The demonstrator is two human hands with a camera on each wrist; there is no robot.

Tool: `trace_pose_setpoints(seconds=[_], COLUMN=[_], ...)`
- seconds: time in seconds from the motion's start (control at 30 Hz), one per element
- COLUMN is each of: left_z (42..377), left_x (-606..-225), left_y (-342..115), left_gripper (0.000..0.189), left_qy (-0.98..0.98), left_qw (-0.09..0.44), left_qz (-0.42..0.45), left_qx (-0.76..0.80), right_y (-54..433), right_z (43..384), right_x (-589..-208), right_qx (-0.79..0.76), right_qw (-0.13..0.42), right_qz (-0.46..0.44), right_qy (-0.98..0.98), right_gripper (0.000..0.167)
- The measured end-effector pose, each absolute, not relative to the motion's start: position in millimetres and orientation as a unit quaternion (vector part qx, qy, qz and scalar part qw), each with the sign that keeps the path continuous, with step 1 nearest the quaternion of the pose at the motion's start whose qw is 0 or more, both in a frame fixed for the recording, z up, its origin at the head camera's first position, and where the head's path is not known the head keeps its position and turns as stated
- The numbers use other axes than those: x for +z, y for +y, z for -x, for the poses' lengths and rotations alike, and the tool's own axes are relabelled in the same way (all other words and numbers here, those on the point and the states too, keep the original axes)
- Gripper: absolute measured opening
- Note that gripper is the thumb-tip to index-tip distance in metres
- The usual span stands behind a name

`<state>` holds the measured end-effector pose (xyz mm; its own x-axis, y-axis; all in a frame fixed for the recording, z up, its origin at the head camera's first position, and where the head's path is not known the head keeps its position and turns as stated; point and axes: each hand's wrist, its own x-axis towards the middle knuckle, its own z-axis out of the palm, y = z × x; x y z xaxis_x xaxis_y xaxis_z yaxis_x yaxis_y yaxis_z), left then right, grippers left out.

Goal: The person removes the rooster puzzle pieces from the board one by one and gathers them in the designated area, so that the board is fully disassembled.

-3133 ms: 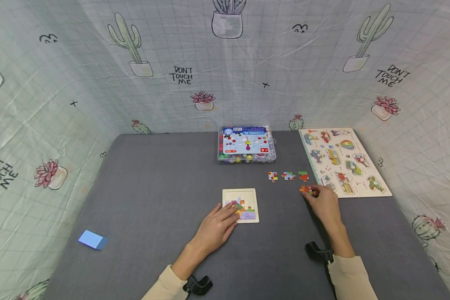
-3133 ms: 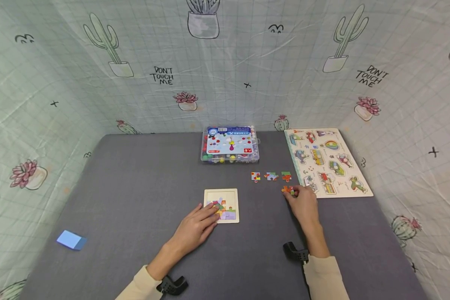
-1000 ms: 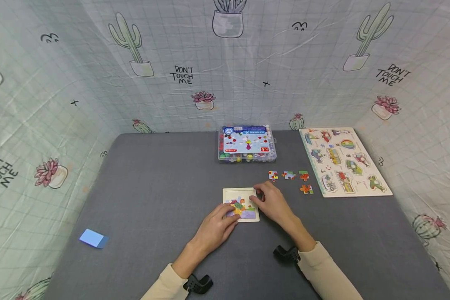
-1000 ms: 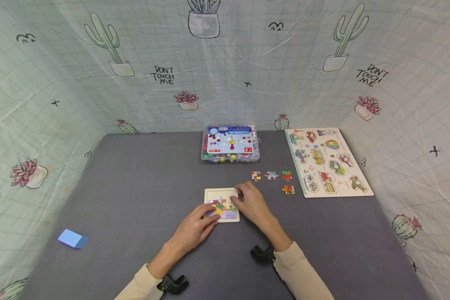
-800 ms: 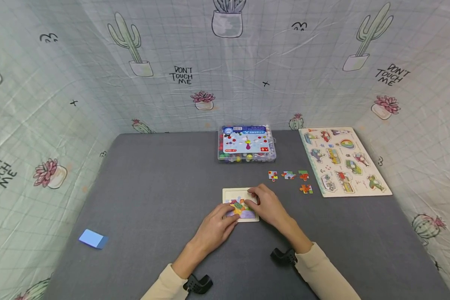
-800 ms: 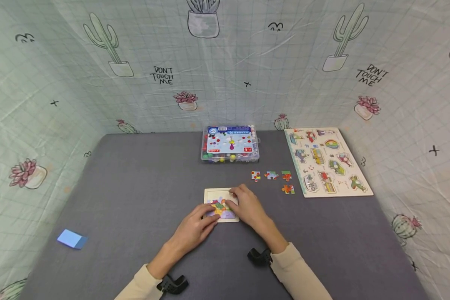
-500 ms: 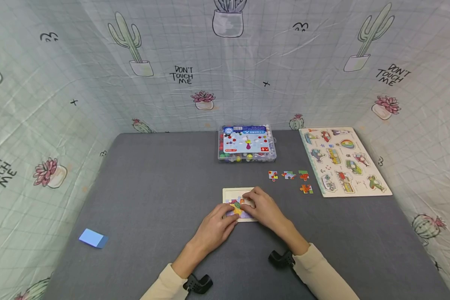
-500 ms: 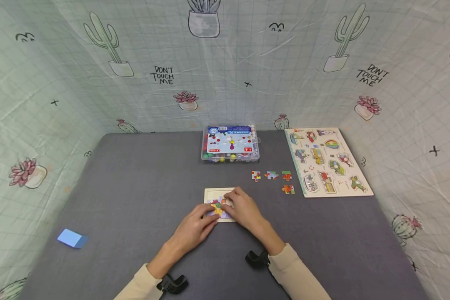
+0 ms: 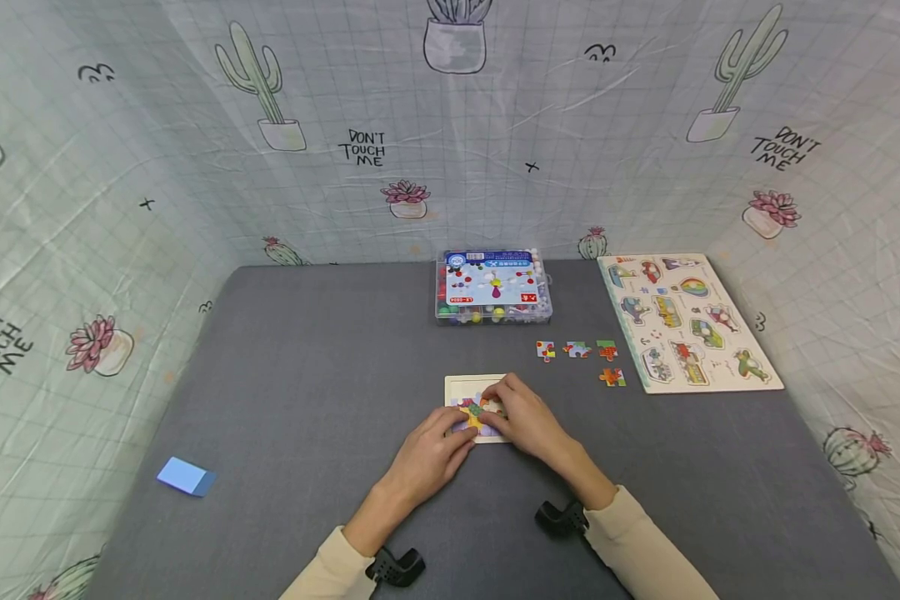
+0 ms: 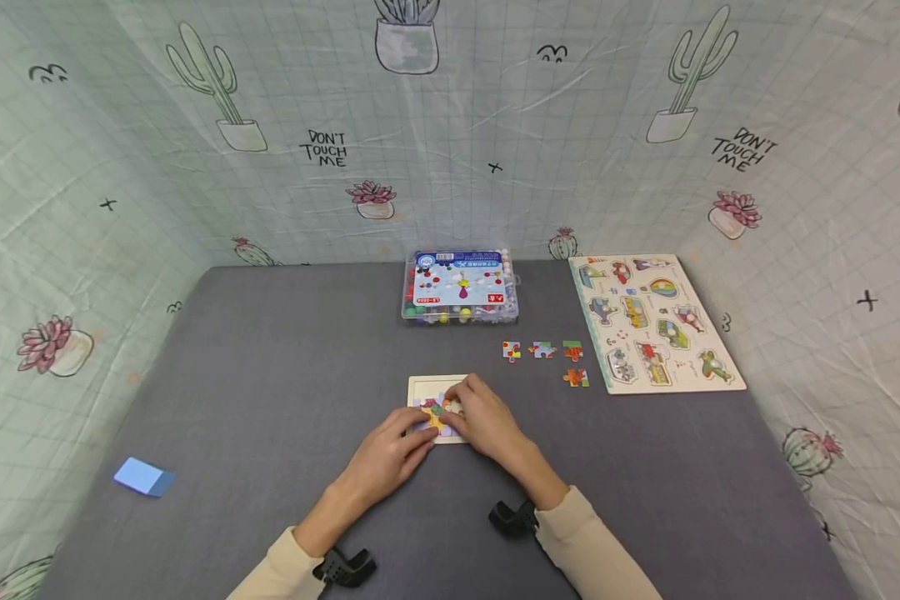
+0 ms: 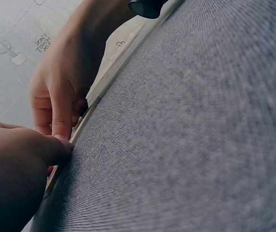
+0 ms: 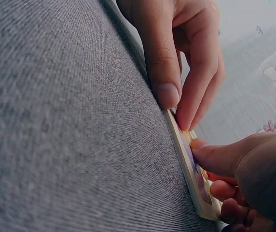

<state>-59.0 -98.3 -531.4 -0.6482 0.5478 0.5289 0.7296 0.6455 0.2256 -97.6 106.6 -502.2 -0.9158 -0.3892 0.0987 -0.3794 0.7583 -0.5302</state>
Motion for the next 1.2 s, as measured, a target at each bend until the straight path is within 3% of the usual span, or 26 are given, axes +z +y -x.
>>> trace_pose_setpoints(seconds=[0.33,0.57,1.2], left_z=[58.2,58.7,59.8], left_x=[-530.7,-531.6,-535.5], left_y=[-98.0,-97.7,-98.1], left_gripper=[0.015,0.016,0.015], left_qy=[-0.891,-0.889,-0.882], left_qw=[0.202,0.21,0.229], left_qz=[0.356,0.358,0.365], left_qx=[-0.199,-0.195,-0.191], right_y=[107.2,109.9,113.6], right_z=[100.8,103.2,103.2], right_x=[-506.0,-505.5,-505.5], right_qx=[-0.319,-0.402,-0.426], right_qw=[0.013,0.018,0.038], right_qz=[0.193,0.186,0.215], right_qy=[0.928,0.896,0.878], right_gripper=[0.031,0.021,0.022])
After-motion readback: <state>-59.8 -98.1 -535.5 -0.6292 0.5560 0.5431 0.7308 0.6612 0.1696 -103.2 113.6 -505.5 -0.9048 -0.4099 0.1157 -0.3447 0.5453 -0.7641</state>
